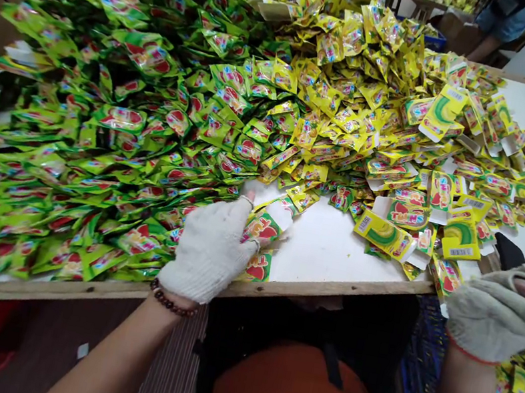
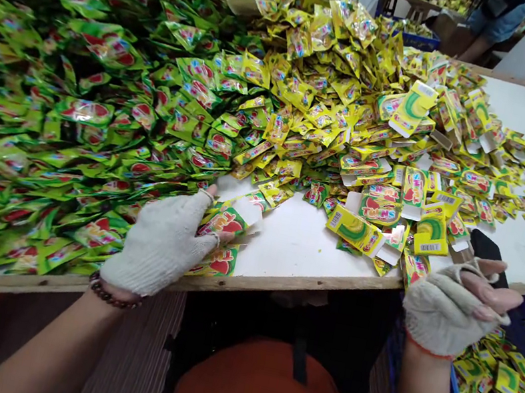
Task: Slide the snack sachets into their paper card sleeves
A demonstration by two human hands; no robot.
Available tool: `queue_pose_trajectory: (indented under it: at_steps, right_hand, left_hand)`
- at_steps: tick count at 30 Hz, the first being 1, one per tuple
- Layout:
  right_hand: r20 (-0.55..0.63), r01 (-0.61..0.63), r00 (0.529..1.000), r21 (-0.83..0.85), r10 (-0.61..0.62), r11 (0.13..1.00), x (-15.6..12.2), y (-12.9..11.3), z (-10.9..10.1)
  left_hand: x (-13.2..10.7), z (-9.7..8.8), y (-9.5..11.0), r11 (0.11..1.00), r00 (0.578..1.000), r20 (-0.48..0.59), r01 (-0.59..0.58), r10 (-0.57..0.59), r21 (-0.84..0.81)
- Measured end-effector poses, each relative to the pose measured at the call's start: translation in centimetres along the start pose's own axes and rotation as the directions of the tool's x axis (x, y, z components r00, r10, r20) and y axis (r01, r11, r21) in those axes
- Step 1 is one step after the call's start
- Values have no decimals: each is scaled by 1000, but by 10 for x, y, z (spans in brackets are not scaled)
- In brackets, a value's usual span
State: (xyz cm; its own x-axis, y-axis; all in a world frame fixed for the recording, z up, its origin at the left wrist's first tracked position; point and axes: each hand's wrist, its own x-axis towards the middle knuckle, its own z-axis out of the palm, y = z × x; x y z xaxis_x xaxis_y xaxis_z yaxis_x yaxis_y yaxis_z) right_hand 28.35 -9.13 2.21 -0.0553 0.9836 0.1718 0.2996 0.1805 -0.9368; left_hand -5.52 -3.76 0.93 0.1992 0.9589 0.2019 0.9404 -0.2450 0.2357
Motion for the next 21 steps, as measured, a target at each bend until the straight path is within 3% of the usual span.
queue_pose_trajectory:
  at_steps: [4, 8, 14, 17, 19, 21]
  right_hand:
    - [-25, -48, 998, 67, 49, 997, -11, -2, 44]
    - [13, -110, 994, 146, 109, 983, -6, 6, 78]
    - [114, -20, 993, -58, 26, 998, 13, 13, 112]
    - [105, -28, 994, -69, 35, 997, 14, 15, 116]
    - [74, -74, 994, -14, 75, 997, 11, 15, 115]
    - [30, -111, 994, 97, 109, 989, 9, 15, 116]
  left_hand:
    - [8, 3, 0, 997, 999, -24, -49, 48, -62]
    - [8, 6, 10, 979, 983, 44, -183, 180, 85]
    - [-7, 24, 17, 877, 879, 51, -477, 474, 60]
    - [-14, 30, 16, 911, 912, 4, -410, 410, 50]
    - [-14, 31, 17, 948, 943, -119, -316, 310, -37]
    - [-13, 30, 25, 948, 947, -254, -252, 199, -196]
